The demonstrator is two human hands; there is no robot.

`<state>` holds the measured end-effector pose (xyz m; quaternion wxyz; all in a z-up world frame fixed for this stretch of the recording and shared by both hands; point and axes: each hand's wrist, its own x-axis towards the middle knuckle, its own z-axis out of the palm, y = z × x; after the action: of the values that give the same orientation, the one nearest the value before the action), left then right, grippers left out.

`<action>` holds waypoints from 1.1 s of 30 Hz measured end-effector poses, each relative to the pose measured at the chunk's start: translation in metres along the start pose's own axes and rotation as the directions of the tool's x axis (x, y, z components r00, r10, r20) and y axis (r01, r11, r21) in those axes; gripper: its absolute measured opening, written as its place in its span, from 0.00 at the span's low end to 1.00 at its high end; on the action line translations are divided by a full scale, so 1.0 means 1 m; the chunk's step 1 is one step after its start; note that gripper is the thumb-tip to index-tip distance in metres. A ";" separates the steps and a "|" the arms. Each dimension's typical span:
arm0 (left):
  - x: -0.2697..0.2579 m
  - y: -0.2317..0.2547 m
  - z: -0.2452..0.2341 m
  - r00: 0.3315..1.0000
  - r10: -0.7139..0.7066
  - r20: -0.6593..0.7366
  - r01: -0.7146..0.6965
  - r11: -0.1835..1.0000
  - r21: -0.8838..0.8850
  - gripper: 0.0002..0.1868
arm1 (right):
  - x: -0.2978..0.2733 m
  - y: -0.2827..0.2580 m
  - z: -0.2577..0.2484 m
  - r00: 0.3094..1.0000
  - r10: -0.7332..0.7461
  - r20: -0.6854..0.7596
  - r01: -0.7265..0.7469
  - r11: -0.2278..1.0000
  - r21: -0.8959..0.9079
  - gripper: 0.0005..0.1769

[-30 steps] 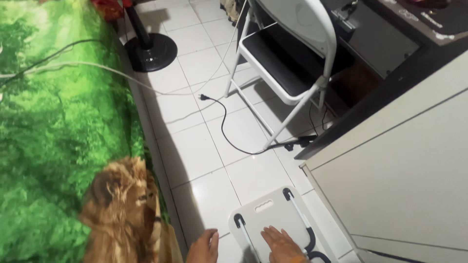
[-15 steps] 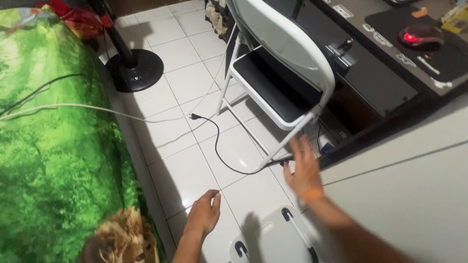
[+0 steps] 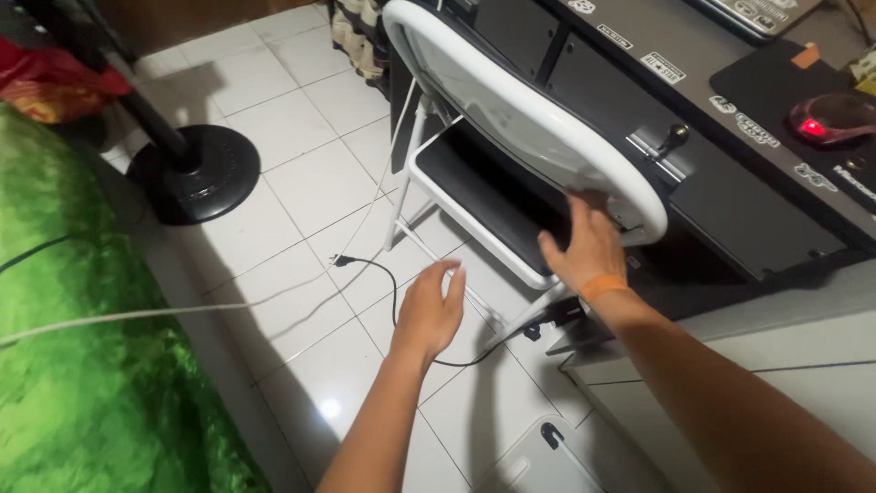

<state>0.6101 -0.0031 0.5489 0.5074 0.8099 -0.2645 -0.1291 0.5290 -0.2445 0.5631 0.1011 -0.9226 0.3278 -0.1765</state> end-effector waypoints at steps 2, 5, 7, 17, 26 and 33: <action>0.031 0.015 -0.001 1.000 0.017 0.002 -0.017 0.999 -0.050 0.24 | 0.010 0.004 0.006 0.995 -0.030 -0.097 0.021 0.995 -0.096 0.41; 0.065 0.037 0.005 0.999 -0.010 0.042 0.019 0.978 -0.206 0.27 | 0.007 0.011 0.010 0.967 -0.046 -0.250 -0.001 0.983 -0.183 0.36; 0.083 0.055 0.013 0.993 -0.073 0.089 0.101 0.921 -0.376 0.31 | 0.000 0.010 0.014 0.911 -0.081 -0.405 0.031 0.991 -0.130 0.32; 0.125 0.155 0.060 0.999 -0.037 -0.016 0.018 0.751 -0.660 0.49 | -0.023 0.012 -0.056 0.754 -0.028 -0.656 0.038 0.999 0.001 0.17; 0.120 0.176 0.073 0.972 -0.190 -0.136 0.123 0.911 -0.394 0.42 | -0.011 -0.004 -0.105 0.953 -0.032 -0.302 0.128 0.944 0.305 0.33; 0.085 0.165 0.039 0.934 -0.296 -0.198 0.218 0.914 -0.342 0.38 | -0.050 -0.021 -0.105 0.975 -0.078 -0.209 0.149 0.925 0.349 0.37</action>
<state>0.6123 -0.1372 0.6830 0.6369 0.7562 -0.0661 -0.1345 0.4633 -0.2038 0.6532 0.2268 -0.8842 0.2439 -0.3275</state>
